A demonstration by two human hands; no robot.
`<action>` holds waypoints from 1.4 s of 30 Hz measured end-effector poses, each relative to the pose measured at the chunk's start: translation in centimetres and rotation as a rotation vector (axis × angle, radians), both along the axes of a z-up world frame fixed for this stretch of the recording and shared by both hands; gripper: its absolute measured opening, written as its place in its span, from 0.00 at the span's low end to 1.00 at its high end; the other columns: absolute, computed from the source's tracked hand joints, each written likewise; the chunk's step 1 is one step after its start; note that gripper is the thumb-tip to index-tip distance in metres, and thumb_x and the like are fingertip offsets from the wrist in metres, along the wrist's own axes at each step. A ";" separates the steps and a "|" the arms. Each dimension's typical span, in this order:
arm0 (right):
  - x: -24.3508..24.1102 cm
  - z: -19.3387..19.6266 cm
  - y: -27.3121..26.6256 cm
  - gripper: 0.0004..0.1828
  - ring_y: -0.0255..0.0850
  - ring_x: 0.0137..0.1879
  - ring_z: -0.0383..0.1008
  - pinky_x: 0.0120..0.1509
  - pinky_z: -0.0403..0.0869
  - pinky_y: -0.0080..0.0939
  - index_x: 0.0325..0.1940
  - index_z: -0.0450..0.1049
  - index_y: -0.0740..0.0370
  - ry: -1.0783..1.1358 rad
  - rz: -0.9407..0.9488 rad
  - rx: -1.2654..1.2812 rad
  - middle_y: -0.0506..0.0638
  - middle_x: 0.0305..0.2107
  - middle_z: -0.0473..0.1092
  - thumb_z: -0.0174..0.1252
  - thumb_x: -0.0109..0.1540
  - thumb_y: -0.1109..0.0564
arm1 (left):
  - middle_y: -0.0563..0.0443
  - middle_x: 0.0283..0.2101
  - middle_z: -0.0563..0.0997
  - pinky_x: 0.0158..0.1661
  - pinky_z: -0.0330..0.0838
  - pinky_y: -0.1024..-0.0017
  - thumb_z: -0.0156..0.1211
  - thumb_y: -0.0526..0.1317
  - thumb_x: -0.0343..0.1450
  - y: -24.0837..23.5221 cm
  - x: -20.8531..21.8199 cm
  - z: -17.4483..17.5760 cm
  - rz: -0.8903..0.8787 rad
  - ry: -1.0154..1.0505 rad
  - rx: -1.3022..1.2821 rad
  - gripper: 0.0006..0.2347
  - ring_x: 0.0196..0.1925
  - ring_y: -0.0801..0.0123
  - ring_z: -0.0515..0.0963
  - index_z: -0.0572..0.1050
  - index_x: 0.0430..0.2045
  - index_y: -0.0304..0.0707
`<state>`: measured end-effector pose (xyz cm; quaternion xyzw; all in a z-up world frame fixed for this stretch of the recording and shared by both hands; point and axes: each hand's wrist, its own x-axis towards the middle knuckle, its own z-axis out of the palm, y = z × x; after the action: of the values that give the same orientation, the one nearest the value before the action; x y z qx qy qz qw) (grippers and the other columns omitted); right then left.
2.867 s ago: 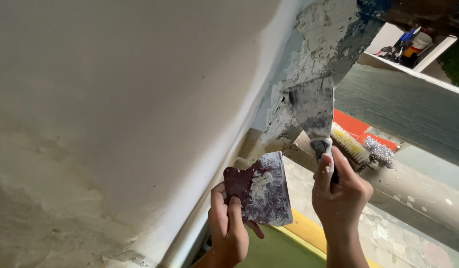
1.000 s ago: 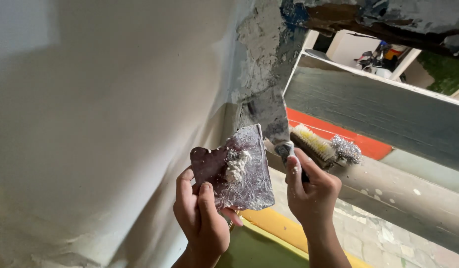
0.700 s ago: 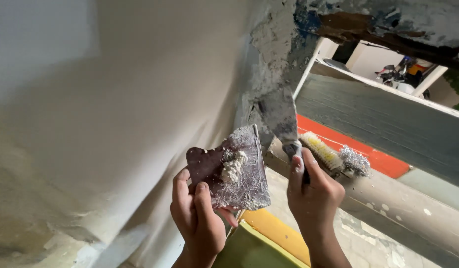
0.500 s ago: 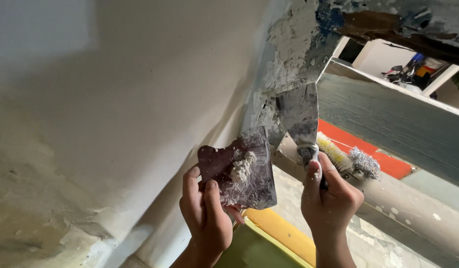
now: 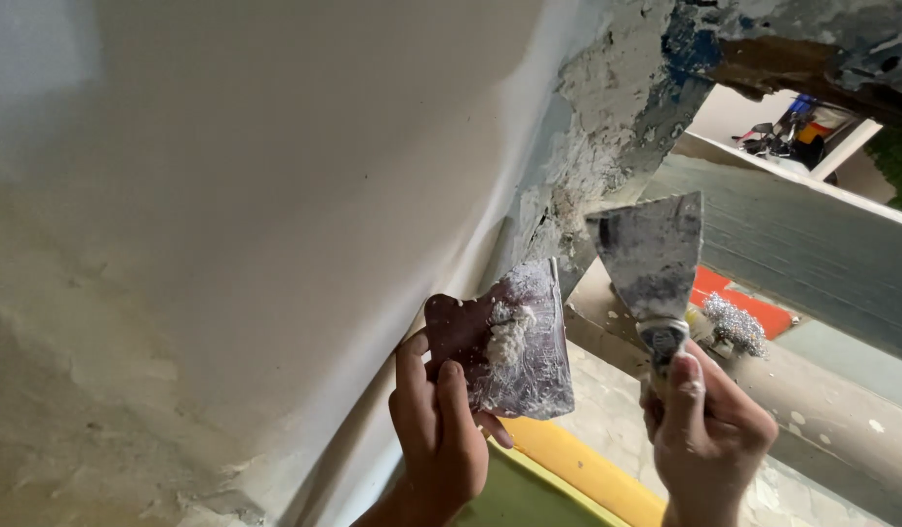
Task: The person scrapes material from a bucket with a putty knife and then applies the material to a damaged corner of an interior wall.
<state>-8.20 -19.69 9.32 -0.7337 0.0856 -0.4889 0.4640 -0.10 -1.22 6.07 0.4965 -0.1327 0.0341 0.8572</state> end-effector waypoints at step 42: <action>-12.1 -15.2 -15.3 0.22 0.43 0.54 0.83 0.63 0.69 0.39 0.58 0.78 0.74 0.876 0.164 0.068 0.59 0.45 0.81 0.54 0.63 0.61 | 0.43 0.29 0.77 0.16 0.77 0.75 0.36 0.33 0.75 -1.4 0.0 0.3 -0.070 -0.121 0.138 0.13 0.16 0.72 0.77 0.57 0.52 0.21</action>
<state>-20.27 -34.98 -5.84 -0.8603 0.2314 -0.0905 0.4451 -0.14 -2.61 6.32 0.5466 -0.2035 0.0248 0.8119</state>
